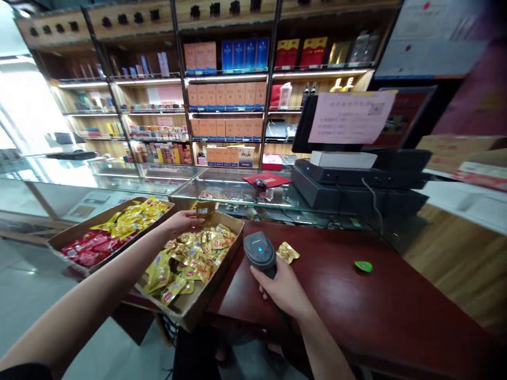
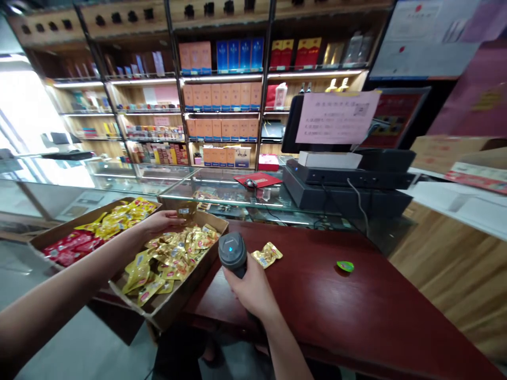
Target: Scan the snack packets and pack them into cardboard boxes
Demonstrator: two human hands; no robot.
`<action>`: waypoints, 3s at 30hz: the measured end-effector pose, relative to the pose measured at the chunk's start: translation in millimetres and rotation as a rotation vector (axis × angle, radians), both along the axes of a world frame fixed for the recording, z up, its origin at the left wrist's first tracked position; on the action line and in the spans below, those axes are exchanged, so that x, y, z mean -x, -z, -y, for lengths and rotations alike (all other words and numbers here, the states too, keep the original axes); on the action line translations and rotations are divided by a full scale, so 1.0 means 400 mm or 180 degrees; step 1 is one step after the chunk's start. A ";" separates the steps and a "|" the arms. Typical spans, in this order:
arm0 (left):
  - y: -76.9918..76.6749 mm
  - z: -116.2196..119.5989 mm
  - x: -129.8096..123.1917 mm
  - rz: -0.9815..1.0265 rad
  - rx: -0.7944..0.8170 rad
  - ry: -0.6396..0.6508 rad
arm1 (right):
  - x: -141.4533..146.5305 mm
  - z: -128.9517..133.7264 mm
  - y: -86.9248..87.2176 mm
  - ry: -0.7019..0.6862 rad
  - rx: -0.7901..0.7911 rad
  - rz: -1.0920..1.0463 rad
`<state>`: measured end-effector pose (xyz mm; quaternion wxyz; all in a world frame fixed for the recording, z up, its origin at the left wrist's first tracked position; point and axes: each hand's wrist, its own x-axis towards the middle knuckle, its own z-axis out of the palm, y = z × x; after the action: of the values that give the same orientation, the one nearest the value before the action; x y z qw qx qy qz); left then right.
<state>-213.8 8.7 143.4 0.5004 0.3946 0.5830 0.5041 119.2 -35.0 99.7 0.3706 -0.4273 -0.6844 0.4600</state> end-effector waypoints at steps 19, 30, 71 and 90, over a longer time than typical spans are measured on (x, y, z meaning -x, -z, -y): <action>0.061 -0.093 -0.237 -0.0832 0.0070 0.1043 | -0.080 -0.012 0.037 0.0307 0.0129 -0.0052; 0.170 -0.260 -0.595 -0.3158 -0.1373 0.1766 | -0.293 -0.009 0.090 0.1078 0.0267 -0.0204; 0.243 -0.206 -0.452 0.0004 -0.0215 0.0770 | -0.074 0.003 0.101 0.0572 0.0308 -0.0171; 0.240 -0.204 -0.450 -0.0063 -0.0254 0.0825 | -0.083 0.010 0.087 0.0611 0.0387 -0.0186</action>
<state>-33.7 90.2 47.4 0.5394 0.4911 0.5114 0.4542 152.3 -39.1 65.0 0.4061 -0.4990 -0.6001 0.4753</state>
